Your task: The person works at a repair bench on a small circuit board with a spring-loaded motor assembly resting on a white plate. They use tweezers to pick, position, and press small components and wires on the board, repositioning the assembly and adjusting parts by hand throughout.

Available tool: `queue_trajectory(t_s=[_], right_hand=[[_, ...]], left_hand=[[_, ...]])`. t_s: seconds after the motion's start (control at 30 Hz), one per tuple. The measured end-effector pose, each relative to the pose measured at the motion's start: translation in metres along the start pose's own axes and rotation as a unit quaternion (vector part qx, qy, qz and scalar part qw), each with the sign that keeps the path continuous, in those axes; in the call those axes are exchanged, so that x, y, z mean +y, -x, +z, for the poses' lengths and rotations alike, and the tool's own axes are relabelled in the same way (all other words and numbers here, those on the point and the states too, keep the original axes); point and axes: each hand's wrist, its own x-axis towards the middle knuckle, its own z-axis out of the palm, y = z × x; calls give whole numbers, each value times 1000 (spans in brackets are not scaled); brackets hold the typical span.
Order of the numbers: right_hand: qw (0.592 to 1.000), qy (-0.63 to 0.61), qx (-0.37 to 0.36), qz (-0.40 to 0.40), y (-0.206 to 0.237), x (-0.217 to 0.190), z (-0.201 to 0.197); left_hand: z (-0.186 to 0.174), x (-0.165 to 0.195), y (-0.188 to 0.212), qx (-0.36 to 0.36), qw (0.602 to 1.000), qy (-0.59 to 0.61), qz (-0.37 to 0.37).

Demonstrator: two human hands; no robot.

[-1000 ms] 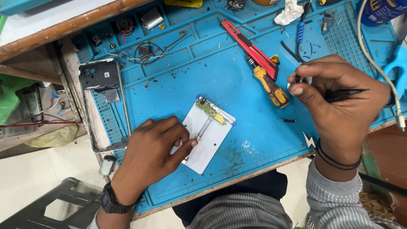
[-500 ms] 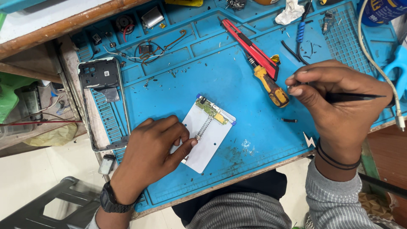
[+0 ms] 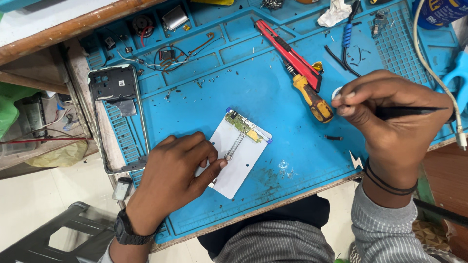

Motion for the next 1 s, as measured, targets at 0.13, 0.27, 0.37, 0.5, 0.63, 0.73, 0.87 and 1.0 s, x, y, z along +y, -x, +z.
queue_trajectory(t_s=[0.13, 0.27, 0.37, 0.5, 0.63, 0.73, 0.87, 1.0], right_hand=[[1000, -11, 5, -12, 2, 1, 0], [1000, -17, 19, -10, 1, 2, 0], [1000, -26, 5, -11, 1, 2, -2], [999, -29, -31, -29, 0, 3, -5], [999, -18, -38, -17, 0, 2, -6], [999, -22, -34, -6, 0, 0, -5], [999, -26, -35, -15, -1, -2, -4], [998, -63, -24, -10, 0, -1, -3]], left_hand=[[0, 0, 0, -1, 1000, 1, -1], [0, 0, 0, -1, 1000, 1, -1], [0, -1, 0, -3, 1000, 0, -1], [0, -1, 0, -9, 1000, -2, -4], [0, -1, 0, -3, 1000, 1, -1], [-1, -2, 0, -4, 1000, 0, 0], [-1, -1, 0, -2, 1000, 0, 1], [0, -2, 1, -1, 1000, 1, 3]])
